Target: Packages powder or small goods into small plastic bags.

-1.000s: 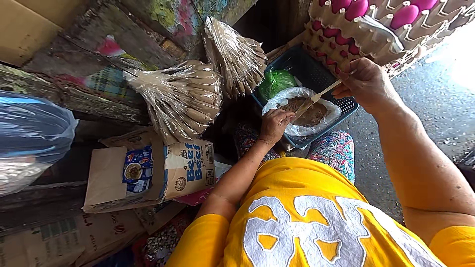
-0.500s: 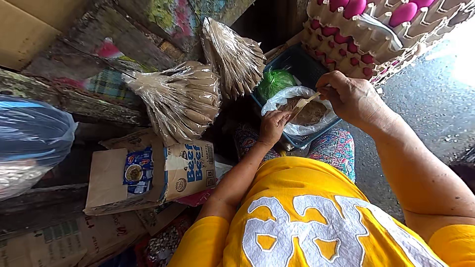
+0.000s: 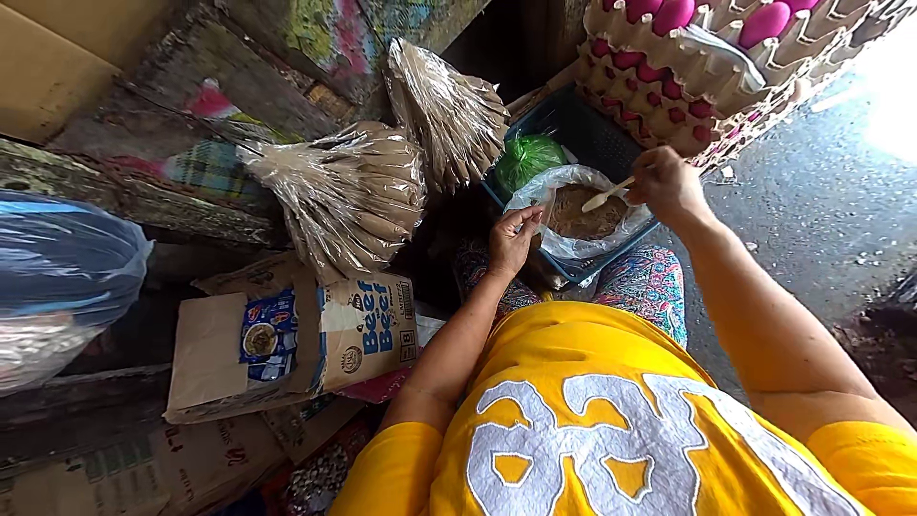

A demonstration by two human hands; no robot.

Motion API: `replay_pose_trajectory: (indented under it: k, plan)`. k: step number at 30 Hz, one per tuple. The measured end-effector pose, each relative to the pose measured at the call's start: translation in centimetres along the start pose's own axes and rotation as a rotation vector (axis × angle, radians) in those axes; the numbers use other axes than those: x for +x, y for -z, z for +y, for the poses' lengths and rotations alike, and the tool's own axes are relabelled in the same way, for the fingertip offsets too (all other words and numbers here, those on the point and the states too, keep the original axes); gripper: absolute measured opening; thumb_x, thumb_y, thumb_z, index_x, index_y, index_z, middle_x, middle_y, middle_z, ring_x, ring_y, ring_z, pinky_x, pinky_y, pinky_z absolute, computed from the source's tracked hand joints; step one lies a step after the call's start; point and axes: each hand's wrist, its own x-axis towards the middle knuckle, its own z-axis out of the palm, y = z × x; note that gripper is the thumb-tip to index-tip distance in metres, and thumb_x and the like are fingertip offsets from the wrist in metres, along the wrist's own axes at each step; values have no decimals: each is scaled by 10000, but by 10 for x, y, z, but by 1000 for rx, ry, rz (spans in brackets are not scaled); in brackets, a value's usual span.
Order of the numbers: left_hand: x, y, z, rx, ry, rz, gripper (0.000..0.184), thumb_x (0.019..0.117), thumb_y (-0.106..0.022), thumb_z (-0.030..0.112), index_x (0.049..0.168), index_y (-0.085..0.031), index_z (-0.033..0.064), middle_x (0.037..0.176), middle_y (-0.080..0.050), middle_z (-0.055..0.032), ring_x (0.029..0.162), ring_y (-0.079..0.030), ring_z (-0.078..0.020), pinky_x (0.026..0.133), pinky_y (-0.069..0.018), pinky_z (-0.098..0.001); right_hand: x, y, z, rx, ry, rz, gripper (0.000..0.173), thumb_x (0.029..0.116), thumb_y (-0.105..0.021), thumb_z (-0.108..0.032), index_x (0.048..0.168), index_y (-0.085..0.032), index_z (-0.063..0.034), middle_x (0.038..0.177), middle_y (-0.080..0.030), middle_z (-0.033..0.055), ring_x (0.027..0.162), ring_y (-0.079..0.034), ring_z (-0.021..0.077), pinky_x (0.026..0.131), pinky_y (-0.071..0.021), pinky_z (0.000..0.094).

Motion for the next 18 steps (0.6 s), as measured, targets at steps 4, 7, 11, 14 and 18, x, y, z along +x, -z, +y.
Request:
replay_pose_trajectory:
  k: [4, 7, 11, 14, 18]
  plan:
    - [-1, -1, 5, 15, 11, -18, 185, 991, -641, 78, 1106, -751, -16, 1094, -727, -143, 1079, -665, -165, 990, -516, -314, 11, -37, 23, -127, -60, -66, 323, 1082, -469, -175, 1319, -552, 28, 1100, -685, 288, 962, -707, 450, 880, -545, 648]
    - [-1, -3, 7, 40, 9, -23, 184, 991, -648, 90, 1104, -759, -4, 1089, -730, -134, 1082, -662, -174, 994, -508, -328, 19, -60, 31, -132, -91, -144, 346, 1094, -464, -204, 1328, -551, 35, 1132, -676, 290, 983, -704, 443, 904, -541, 635]
    - [0, -3, 7, 62, 0, -21, 180, 990, -652, 94, 1100, -767, 8, 1088, -737, -128, 1089, -663, -179, 999, -506, -333, 19, -61, 31, -18, -144, -173, 329, 1097, -471, -191, 1330, -549, 28, 1125, -683, 258, 916, -731, 354, 868, -587, 539]
    - [1, -3, 6, 73, 7, -35, 190, 998, -645, 108, 1112, -767, 19, 1097, -735, -122, 1092, -661, -178, 1005, -502, -338, 15, -47, 28, 206, -234, -144, 326, 1099, -463, -169, 1352, -509, 32, 1146, -653, 244, 879, -718, 283, 825, -600, 462]
    - [3, -6, 6, 102, -18, -40, 189, 993, -650, 112, 1103, -770, 14, 1088, -737, -137, 1085, -666, -208, 1004, -502, -368, 11, -22, 28, 429, -210, -99, 272, 1086, -485, -134, 1306, -489, 25, 1063, -610, 151, 779, -694, 167, 733, -617, 353]
